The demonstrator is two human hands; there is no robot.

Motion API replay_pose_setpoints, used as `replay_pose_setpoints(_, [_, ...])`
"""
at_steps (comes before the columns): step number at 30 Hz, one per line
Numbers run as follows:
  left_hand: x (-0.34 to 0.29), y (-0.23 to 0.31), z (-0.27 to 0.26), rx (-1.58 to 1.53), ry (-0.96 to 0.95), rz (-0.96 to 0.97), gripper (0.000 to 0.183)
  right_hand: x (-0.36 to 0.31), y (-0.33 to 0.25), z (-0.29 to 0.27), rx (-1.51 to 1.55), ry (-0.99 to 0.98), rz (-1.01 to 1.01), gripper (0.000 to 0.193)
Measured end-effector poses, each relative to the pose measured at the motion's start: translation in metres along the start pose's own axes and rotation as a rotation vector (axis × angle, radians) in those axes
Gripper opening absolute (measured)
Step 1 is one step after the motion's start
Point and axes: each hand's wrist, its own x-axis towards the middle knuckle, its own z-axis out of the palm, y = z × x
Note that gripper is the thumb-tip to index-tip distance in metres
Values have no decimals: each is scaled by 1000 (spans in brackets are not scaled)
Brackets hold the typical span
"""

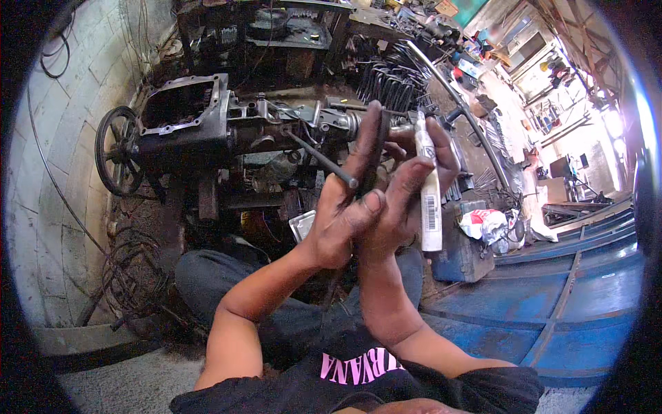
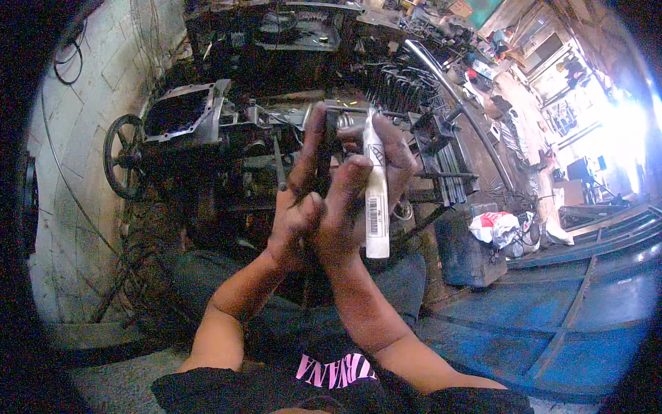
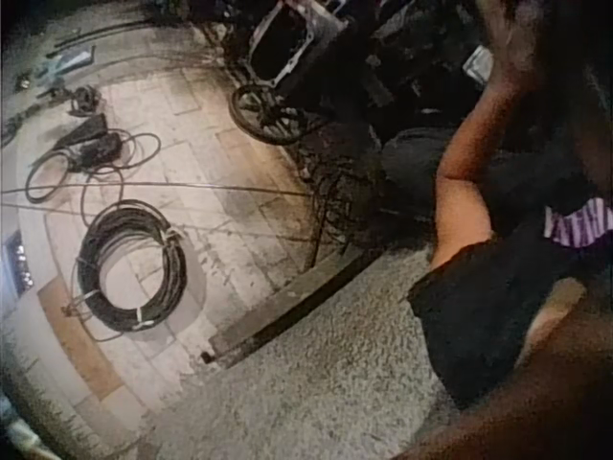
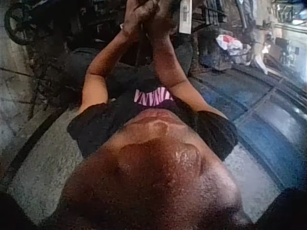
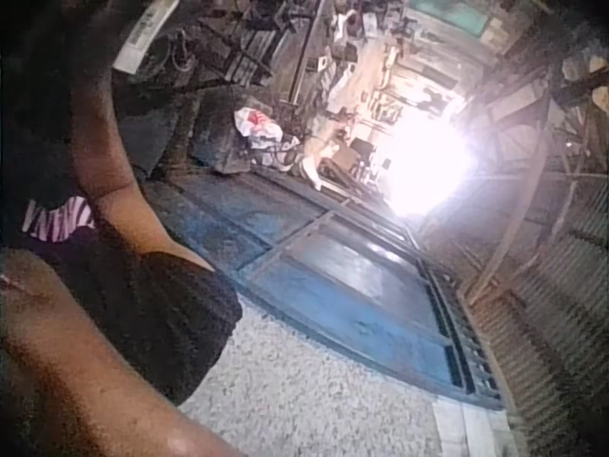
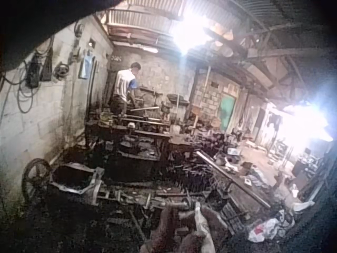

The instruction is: Marking metal rods with a white marker while using a manual bending or fabrication machine.

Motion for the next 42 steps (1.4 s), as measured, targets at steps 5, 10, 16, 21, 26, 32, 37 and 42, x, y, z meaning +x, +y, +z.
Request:
replay_pose_setpoints(5, [-1, 2, -3, 29, 34, -5, 92, -1, -4, 2, 18, -104, 43, 59])
replay_pose_setpoints(10, [-2, -1, 0, 84, 160, -31, 90, 2, -2, 7, 87, -107, 21, 57])
replay_pose_setpoints(16, [-2, 0, -4, 130, 71, 61, 86, 2, -1, 6, 50, -97, 6, 55])
replay_pose_setpoints(21, [-7, 0, -6, -5, 175, -69, 84, -4, 1, 8, 118, -83, 27, 50])
replay_pose_setpoints(26, [-10, -3, -10, -146, 264, -186, 83, -23, -5, -4, 404, -110, 140, 44])
replay_pose_setpoints(32, [-3, -12, -8, -137, 261, -88, 102, -33, -4, -12, 460, -85, 437, 49])
replay_pose_setpoints(37, [1, -4, -10, -14, 171, -73, 109, -27, -6, -10, 312, -72, 381, 47])
replay_pose_setpoints(42, [0, 5, -7, -140, 93, -204, 113, -29, -19, -6, 474, -29, 531, 43])
